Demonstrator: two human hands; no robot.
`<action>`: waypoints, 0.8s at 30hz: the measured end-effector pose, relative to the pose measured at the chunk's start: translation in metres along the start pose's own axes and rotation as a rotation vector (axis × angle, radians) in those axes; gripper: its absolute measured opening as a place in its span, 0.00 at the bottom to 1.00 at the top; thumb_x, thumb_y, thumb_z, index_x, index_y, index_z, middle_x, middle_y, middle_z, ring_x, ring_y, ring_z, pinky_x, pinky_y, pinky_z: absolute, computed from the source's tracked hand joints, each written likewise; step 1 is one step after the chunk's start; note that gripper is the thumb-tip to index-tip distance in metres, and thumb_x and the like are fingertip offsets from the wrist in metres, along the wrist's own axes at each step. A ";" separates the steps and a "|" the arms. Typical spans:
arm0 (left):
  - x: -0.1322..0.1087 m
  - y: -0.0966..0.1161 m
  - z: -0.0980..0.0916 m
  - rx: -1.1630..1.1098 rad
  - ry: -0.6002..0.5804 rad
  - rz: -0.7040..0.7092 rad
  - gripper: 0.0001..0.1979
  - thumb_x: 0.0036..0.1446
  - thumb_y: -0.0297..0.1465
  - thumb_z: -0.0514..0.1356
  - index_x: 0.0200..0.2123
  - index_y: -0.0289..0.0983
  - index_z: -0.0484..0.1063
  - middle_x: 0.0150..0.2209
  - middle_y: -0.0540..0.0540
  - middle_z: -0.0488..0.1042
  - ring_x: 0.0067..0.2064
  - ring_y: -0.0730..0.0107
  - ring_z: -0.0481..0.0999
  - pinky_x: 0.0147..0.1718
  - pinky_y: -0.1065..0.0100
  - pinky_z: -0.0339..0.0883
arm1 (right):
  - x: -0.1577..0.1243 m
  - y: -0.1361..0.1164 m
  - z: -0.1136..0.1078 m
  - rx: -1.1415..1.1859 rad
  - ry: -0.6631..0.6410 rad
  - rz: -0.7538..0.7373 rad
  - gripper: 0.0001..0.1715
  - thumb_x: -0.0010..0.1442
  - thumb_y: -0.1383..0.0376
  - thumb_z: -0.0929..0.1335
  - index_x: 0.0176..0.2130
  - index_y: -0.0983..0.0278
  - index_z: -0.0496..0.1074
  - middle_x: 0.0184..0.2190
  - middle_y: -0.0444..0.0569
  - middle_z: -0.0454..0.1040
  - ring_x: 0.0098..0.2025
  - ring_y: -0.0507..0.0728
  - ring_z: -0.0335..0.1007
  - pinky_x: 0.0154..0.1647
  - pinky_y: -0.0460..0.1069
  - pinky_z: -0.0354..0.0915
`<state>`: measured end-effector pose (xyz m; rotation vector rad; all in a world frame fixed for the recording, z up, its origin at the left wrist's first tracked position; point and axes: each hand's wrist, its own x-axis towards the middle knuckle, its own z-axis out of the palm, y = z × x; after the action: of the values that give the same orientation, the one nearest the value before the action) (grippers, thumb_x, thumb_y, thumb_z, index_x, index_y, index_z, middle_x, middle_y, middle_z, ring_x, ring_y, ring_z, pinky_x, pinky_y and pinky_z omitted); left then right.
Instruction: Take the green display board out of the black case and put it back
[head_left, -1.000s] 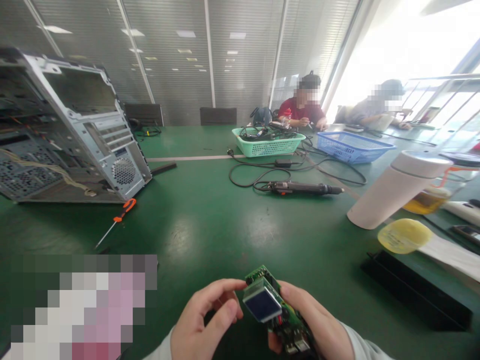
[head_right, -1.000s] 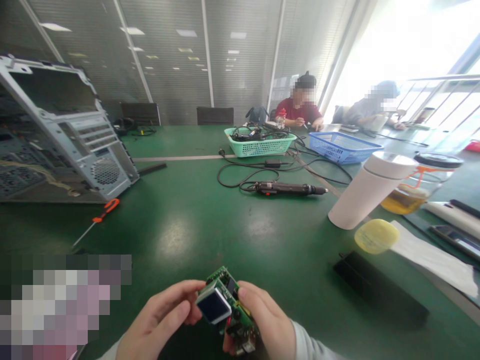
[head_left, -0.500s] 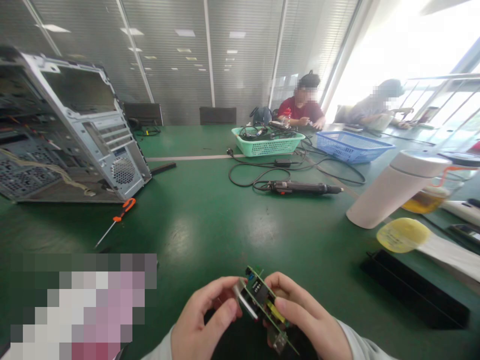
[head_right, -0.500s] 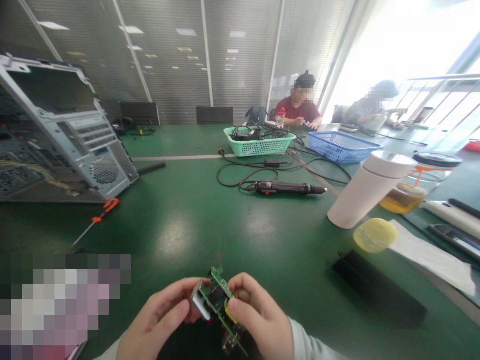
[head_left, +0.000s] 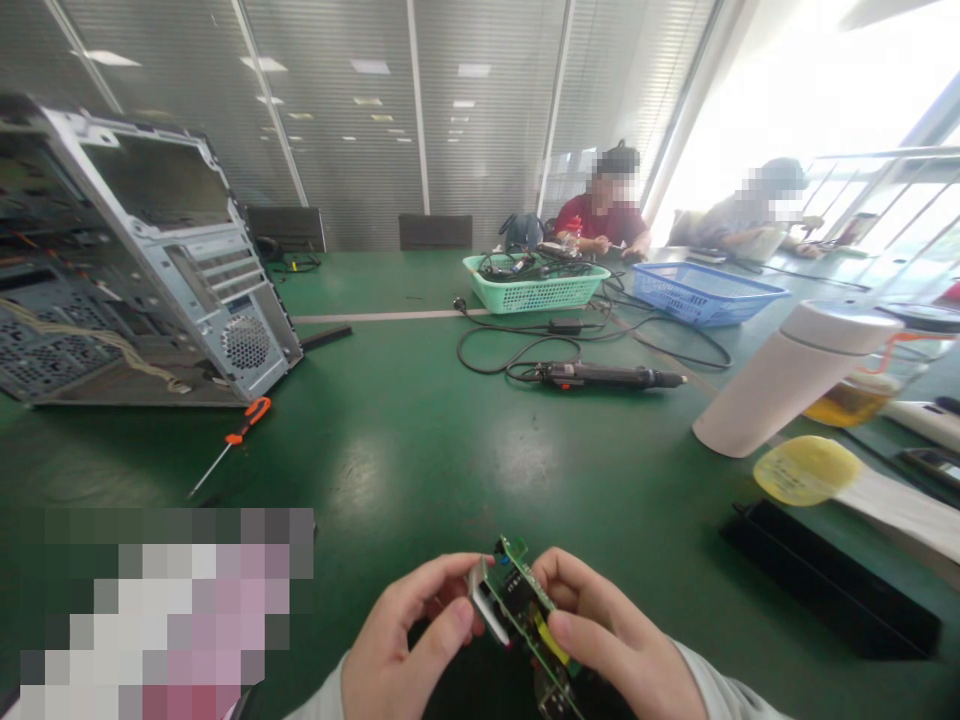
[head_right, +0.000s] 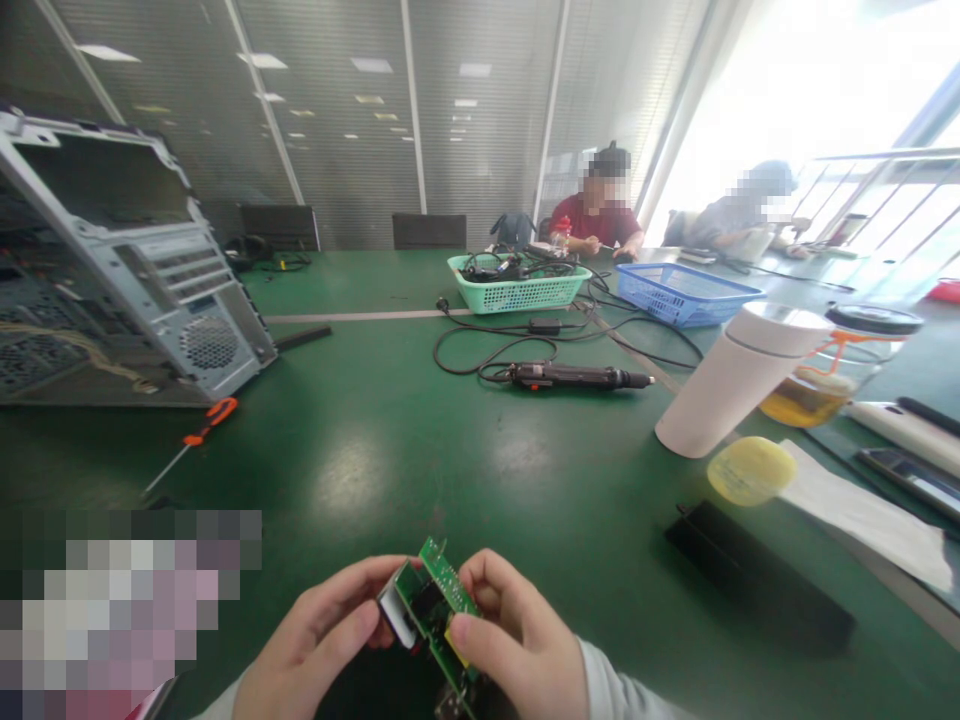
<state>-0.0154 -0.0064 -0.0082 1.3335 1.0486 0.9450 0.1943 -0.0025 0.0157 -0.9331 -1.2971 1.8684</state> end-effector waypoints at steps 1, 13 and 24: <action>0.000 0.001 0.000 -0.003 0.001 -0.002 0.17 0.60 0.43 0.59 0.48 0.42 0.77 0.37 0.47 0.81 0.34 0.65 0.75 0.38 0.67 0.67 | 0.000 -0.001 0.001 0.000 0.001 0.000 0.33 0.52 0.38 0.68 0.32 0.62 0.57 0.28 0.44 0.62 0.32 0.53 0.54 0.35 0.48 0.54; 0.001 0.011 0.008 -0.093 0.047 -0.003 0.15 0.58 0.43 0.61 0.44 0.43 0.79 0.32 0.49 0.80 0.31 0.68 0.73 0.33 0.71 0.67 | 0.002 -0.001 0.001 -0.032 0.018 0.017 0.33 0.52 0.38 0.68 0.32 0.63 0.58 0.28 0.44 0.62 0.31 0.53 0.53 0.32 0.47 0.53; 0.004 0.015 0.011 -0.092 -0.003 -0.032 0.22 0.58 0.49 0.58 0.45 0.39 0.77 0.29 0.49 0.76 0.30 0.68 0.71 0.32 0.69 0.66 | 0.004 0.012 0.000 0.005 0.081 0.032 0.34 0.50 0.38 0.70 0.33 0.64 0.61 0.27 0.44 0.65 0.29 0.52 0.58 0.31 0.45 0.55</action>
<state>-0.0026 -0.0056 0.0061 1.2391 1.0097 0.9555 0.1910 -0.0029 0.0036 -1.0217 -1.2353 1.8383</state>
